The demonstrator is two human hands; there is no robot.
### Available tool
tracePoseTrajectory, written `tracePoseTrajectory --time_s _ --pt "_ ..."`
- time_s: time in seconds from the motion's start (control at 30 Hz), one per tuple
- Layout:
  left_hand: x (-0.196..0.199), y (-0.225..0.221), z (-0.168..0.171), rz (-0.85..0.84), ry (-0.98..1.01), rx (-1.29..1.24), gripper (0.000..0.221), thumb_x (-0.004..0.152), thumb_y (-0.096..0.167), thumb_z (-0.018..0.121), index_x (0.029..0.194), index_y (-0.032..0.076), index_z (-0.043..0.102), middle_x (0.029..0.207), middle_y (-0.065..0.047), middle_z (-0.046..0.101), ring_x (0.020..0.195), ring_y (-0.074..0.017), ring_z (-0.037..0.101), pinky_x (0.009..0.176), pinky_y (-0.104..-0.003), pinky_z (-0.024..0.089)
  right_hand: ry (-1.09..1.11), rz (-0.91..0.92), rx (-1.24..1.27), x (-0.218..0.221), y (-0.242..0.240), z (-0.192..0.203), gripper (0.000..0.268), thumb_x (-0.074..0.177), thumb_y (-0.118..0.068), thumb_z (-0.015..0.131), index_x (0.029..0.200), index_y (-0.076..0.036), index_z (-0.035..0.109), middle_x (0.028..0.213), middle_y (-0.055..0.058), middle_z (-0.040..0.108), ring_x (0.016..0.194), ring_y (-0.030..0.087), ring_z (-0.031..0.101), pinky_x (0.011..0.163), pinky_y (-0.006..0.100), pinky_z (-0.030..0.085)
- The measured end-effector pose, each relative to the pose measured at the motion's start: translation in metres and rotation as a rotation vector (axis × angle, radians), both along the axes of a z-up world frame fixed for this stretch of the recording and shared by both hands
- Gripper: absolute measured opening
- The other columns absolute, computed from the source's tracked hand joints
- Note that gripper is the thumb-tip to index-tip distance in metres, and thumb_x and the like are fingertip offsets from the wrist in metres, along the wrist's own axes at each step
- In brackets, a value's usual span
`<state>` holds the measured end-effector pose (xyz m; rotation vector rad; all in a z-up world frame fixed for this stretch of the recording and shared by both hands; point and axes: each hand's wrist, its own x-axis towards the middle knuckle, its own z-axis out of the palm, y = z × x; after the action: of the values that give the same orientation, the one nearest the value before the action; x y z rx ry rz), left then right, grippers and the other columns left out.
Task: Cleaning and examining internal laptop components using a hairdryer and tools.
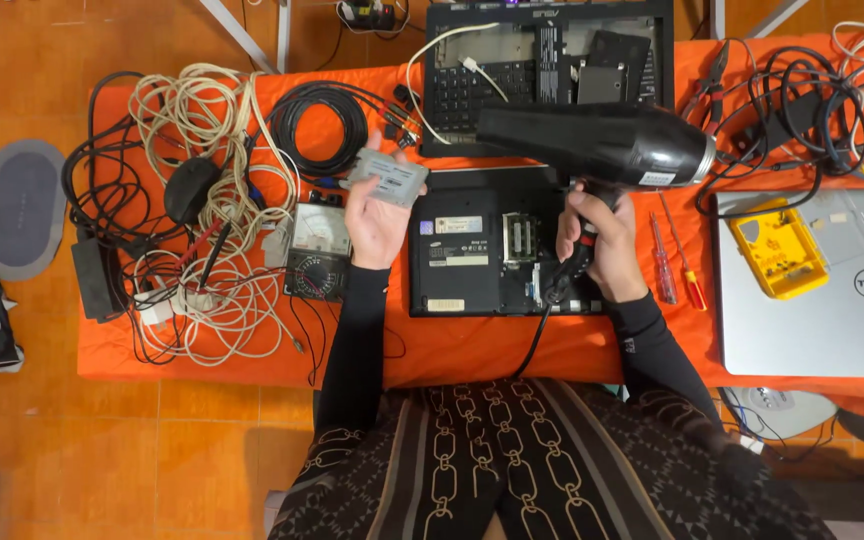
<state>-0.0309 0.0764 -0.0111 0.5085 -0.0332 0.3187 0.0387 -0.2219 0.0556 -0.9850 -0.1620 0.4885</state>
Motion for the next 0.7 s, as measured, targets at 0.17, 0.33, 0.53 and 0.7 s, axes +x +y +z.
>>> tracePoseTrajectory --time_s 0.17,0.33,0.53,0.7 --pt "0.002 -0.003 -0.01 -0.018 -0.014 0.188 0.065 0.109 0.021 0.055 0.163 0.006 0.02 0.148 -0.011 0.05 0.14 -0.0227 0.05 0.124 -0.042 0.039 -0.006 -0.001 -0.005 -0.002 -0.001 0.001 0.007 0.102 -0.008 0.055 0.106 -0.003 0.052 0.064 0.006 0.051 0.045 0.018 0.052 0.043 0.032 0.046" --pt "0.004 -0.001 -0.006 0.048 0.028 0.368 0.082 0.106 0.04 0.056 0.167 0.002 0.017 0.145 -0.016 0.056 0.141 -0.0245 0.053 0.125 -0.041 0.037 0.002 0.006 -0.012 -0.004 -0.004 -0.001 0.007 0.101 -0.007 0.056 0.106 -0.003 0.052 0.063 0.006 0.051 0.045 0.019 0.052 0.042 0.032 0.046" --pt "0.003 -0.006 -0.004 0.006 0.063 0.431 0.091 0.105 0.052 0.059 0.168 0.001 0.017 0.147 -0.017 0.055 0.131 -0.0267 0.059 0.123 -0.043 0.04 0.042 -0.014 0.024 -0.007 -0.008 -0.005 0.008 0.1 -0.008 0.055 0.107 -0.004 0.053 0.062 0.006 0.051 0.044 0.018 0.052 0.041 0.031 0.046" --pt "0.005 -0.01 -0.002 -0.018 0.113 0.485 0.096 0.1 0.054 0.063 0.165 0.002 0.015 0.153 -0.018 0.049 0.134 -0.0286 0.058 0.12 -0.044 0.042 0.044 -0.006 0.039 -0.005 -0.011 -0.008 0.007 0.101 -0.008 0.055 0.106 -0.004 0.053 0.062 0.006 0.051 0.044 0.018 0.052 0.041 0.031 0.046"
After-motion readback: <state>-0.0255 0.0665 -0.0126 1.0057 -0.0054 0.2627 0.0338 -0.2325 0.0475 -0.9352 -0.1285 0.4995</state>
